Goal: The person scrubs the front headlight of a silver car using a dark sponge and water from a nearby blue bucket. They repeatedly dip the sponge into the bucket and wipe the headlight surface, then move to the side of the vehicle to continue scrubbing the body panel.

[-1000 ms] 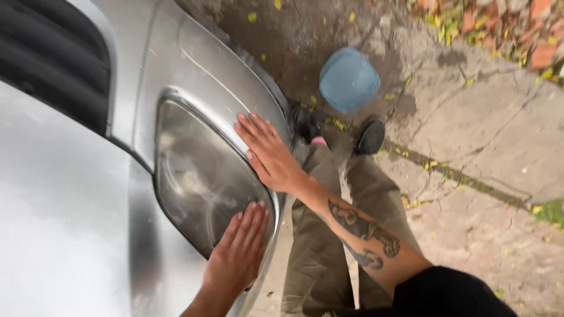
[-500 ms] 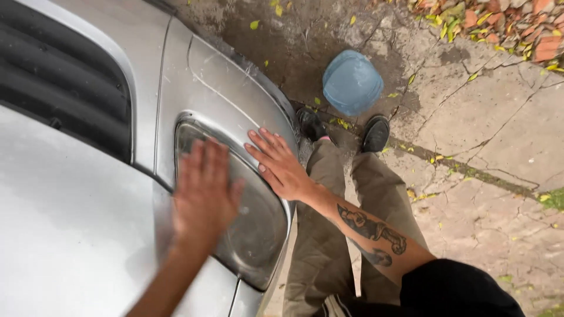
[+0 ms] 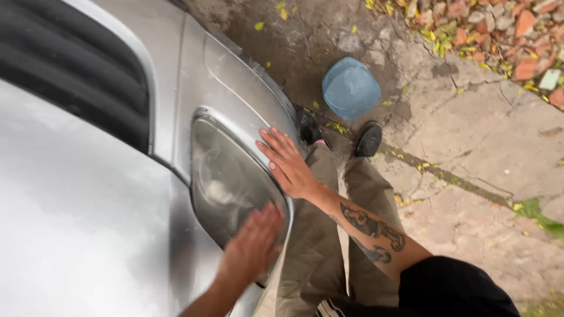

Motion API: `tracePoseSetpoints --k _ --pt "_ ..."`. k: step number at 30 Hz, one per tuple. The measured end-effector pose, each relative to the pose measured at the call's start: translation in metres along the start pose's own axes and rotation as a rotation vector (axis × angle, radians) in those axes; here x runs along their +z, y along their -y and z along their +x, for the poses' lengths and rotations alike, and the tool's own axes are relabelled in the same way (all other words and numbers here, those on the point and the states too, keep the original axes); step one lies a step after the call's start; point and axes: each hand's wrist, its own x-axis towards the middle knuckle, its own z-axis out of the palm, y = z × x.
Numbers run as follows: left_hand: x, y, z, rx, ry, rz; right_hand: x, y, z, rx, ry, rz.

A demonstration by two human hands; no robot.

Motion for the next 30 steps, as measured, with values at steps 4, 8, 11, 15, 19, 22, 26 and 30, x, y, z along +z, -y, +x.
tracePoseSetpoints --k 4,8,11,15,19,22,26,30 --pt "-0.028 0.036 0.035 -0.296 -0.061 0.178 -0.003 -0.005 0.002 -0.027 0.002 -0.009" --pt "0.003 -0.02 -0.02 0.101 0.062 0.204 -0.006 0.008 0.004 -0.019 0.002 0.005" --pt "-0.008 0.033 0.025 -0.026 -0.116 -0.102 -0.004 -0.006 0.014 -0.054 -0.041 0.013" --pt "0.0 -0.005 0.007 -0.213 -0.287 0.184 0.008 -0.012 -0.007 -0.102 -0.073 -0.029" --pt "0.042 0.005 0.004 -0.119 -0.449 0.217 0.007 -0.014 0.002 -0.121 -0.1 -0.04" --pt "-0.021 0.07 0.039 -0.374 -0.051 0.285 0.013 -0.016 0.0 -0.107 -0.094 -0.027" --pt "0.018 -0.029 -0.004 -0.132 -0.193 0.091 0.012 -0.02 -0.002 -0.108 -0.072 -0.053" --pt "0.005 0.049 0.048 -0.28 -0.147 0.147 0.01 -0.02 0.0 -0.108 -0.102 -0.053"
